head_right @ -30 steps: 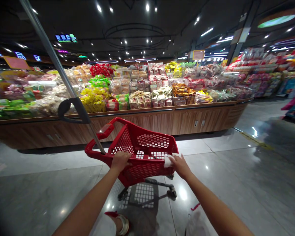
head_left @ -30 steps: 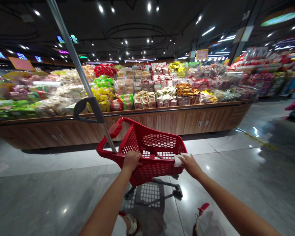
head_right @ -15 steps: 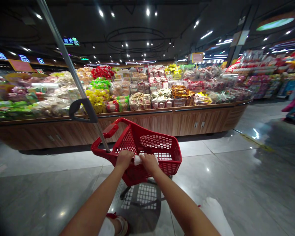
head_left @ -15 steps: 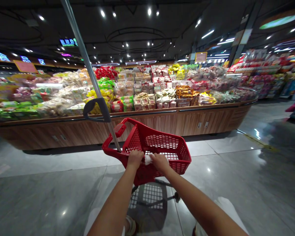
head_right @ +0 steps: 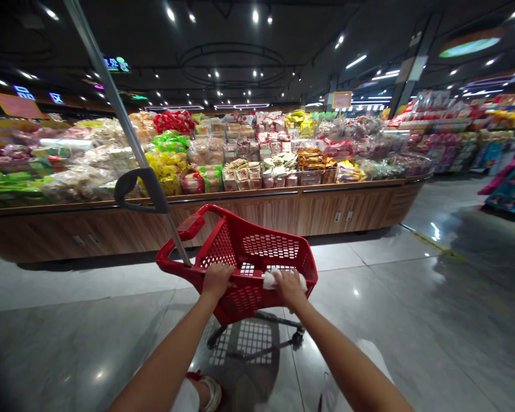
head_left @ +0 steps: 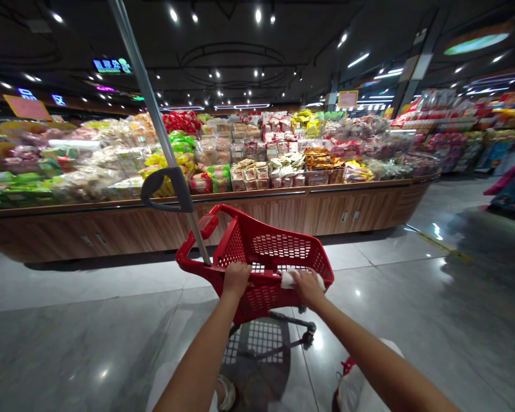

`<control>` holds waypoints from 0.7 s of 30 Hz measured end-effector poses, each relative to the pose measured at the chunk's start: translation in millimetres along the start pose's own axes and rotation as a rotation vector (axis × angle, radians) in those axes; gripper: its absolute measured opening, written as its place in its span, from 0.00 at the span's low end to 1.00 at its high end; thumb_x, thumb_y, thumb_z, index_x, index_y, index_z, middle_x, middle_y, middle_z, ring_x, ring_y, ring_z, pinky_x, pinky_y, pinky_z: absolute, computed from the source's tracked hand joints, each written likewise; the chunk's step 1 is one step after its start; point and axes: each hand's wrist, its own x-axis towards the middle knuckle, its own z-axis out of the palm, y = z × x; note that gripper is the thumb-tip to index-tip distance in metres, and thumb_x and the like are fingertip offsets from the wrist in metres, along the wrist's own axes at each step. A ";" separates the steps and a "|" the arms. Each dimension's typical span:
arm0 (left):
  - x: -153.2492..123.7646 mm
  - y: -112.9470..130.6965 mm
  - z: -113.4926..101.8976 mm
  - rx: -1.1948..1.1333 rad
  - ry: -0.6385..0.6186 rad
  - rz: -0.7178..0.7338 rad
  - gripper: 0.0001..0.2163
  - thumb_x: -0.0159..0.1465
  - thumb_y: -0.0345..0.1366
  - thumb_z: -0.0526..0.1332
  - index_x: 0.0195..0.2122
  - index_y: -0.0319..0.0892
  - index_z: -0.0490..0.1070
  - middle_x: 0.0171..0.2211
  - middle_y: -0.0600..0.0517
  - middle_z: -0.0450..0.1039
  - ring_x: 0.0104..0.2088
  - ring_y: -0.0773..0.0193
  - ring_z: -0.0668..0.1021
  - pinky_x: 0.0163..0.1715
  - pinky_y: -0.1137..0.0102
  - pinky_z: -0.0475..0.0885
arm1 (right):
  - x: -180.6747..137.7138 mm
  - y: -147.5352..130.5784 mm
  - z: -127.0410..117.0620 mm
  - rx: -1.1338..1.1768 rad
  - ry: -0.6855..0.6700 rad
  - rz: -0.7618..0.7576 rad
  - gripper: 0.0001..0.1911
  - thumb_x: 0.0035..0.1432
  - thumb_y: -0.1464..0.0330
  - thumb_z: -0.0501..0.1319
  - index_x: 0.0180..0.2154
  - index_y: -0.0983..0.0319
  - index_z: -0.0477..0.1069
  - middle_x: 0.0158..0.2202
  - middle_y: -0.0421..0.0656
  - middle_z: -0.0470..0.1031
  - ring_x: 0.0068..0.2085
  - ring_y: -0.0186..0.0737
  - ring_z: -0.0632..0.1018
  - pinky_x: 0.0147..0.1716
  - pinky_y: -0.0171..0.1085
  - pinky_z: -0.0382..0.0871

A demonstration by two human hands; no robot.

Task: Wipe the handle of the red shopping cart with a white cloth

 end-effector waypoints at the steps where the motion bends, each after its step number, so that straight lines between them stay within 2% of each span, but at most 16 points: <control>1: -0.4 0.7 -0.2 0.002 0.004 -0.008 0.06 0.60 0.32 0.59 0.36 0.40 0.74 0.36 0.43 0.76 0.40 0.52 0.76 0.39 0.62 0.64 | 11.4 -25.0 1.2 0.020 -0.003 -0.023 0.19 0.63 0.68 0.51 0.55 0.58 0.63 0.48 0.49 0.72 0.50 0.47 0.70 0.53 0.46 0.53; 4: -3.2 -0.2 0.4 0.017 0.022 -0.011 0.10 0.63 0.29 0.53 0.35 0.39 0.74 0.34 0.43 0.76 0.39 0.53 0.76 0.38 0.62 0.64 | 37.6 -84.7 3.8 0.031 0.023 -0.049 0.18 0.65 0.69 0.48 0.55 0.59 0.62 0.45 0.49 0.72 0.45 0.46 0.71 0.47 0.43 0.58; 6: -6.4 -3.2 1.1 0.031 0.025 0.018 0.11 0.65 0.28 0.52 0.35 0.39 0.74 0.33 0.43 0.76 0.38 0.53 0.76 0.38 0.62 0.64 | 43.3 -98.6 2.7 0.021 0.015 -0.083 0.17 0.65 0.69 0.46 0.54 0.60 0.62 0.43 0.49 0.72 0.43 0.46 0.71 0.44 0.42 0.60; 7: -8.2 -5.1 1.3 0.040 0.024 0.038 0.11 0.65 0.29 0.52 0.35 0.40 0.74 0.33 0.43 0.76 0.38 0.53 0.76 0.38 0.62 0.64 | 42.3 -96.0 1.0 0.015 -0.002 -0.104 0.17 0.65 0.69 0.47 0.54 0.59 0.62 0.43 0.48 0.73 0.43 0.45 0.72 0.43 0.41 0.60; 9: -11.6 -8.6 1.1 0.052 0.018 0.070 0.08 0.64 0.32 0.55 0.36 0.40 0.74 0.32 0.43 0.76 0.38 0.53 0.75 0.38 0.63 0.63 | 33.3 -72.5 -4.2 0.001 -0.052 -0.134 0.17 0.64 0.69 0.49 0.54 0.58 0.63 0.42 0.47 0.73 0.42 0.44 0.73 0.41 0.39 0.61; 13: -14.4 -10.7 0.3 0.023 0.004 0.066 0.07 0.60 0.39 0.63 0.35 0.40 0.73 0.33 0.43 0.75 0.38 0.52 0.75 0.39 0.63 0.63 | -3.4 18.4 -14.4 -0.035 -0.144 -0.088 0.18 0.61 0.67 0.54 0.53 0.58 0.66 0.43 0.48 0.75 0.43 0.45 0.74 0.41 0.39 0.63; 16: -12.9 -8.0 1.0 0.002 0.006 0.039 0.09 0.57 0.40 0.66 0.35 0.41 0.73 0.34 0.44 0.75 0.39 0.52 0.74 0.39 0.63 0.62 | -32.9 77.4 -16.4 0.005 -0.093 -0.054 0.21 0.61 0.68 0.53 0.56 0.59 0.64 0.48 0.49 0.73 0.48 0.46 0.73 0.46 0.42 0.64; 18: -11.1 -5.2 1.6 0.004 0.004 0.026 0.09 0.56 0.40 0.67 0.35 0.42 0.73 0.34 0.45 0.75 0.39 0.52 0.74 0.39 0.63 0.62 | -43.5 91.4 -16.3 0.023 -0.066 -0.051 0.22 0.61 0.69 0.52 0.57 0.59 0.63 0.51 0.50 0.72 0.51 0.46 0.71 0.49 0.43 0.62; 19: -10.1 -3.6 1.8 0.006 0.002 0.022 0.09 0.56 0.40 0.67 0.35 0.42 0.73 0.34 0.45 0.75 0.39 0.52 0.74 0.39 0.63 0.62 | -44.5 88.9 -16.4 0.024 -0.070 -0.047 0.22 0.61 0.70 0.51 0.57 0.60 0.63 0.50 0.50 0.72 0.51 0.46 0.71 0.49 0.43 0.62; 21: -8.0 0.1 1.5 0.009 0.002 0.023 0.08 0.57 0.39 0.66 0.35 0.41 0.73 0.34 0.45 0.76 0.39 0.52 0.75 0.39 0.62 0.62 | -37.1 66.5 -17.0 0.016 -0.097 -0.037 0.22 0.61 0.70 0.52 0.57 0.60 0.63 0.48 0.49 0.73 0.48 0.45 0.73 0.47 0.41 0.63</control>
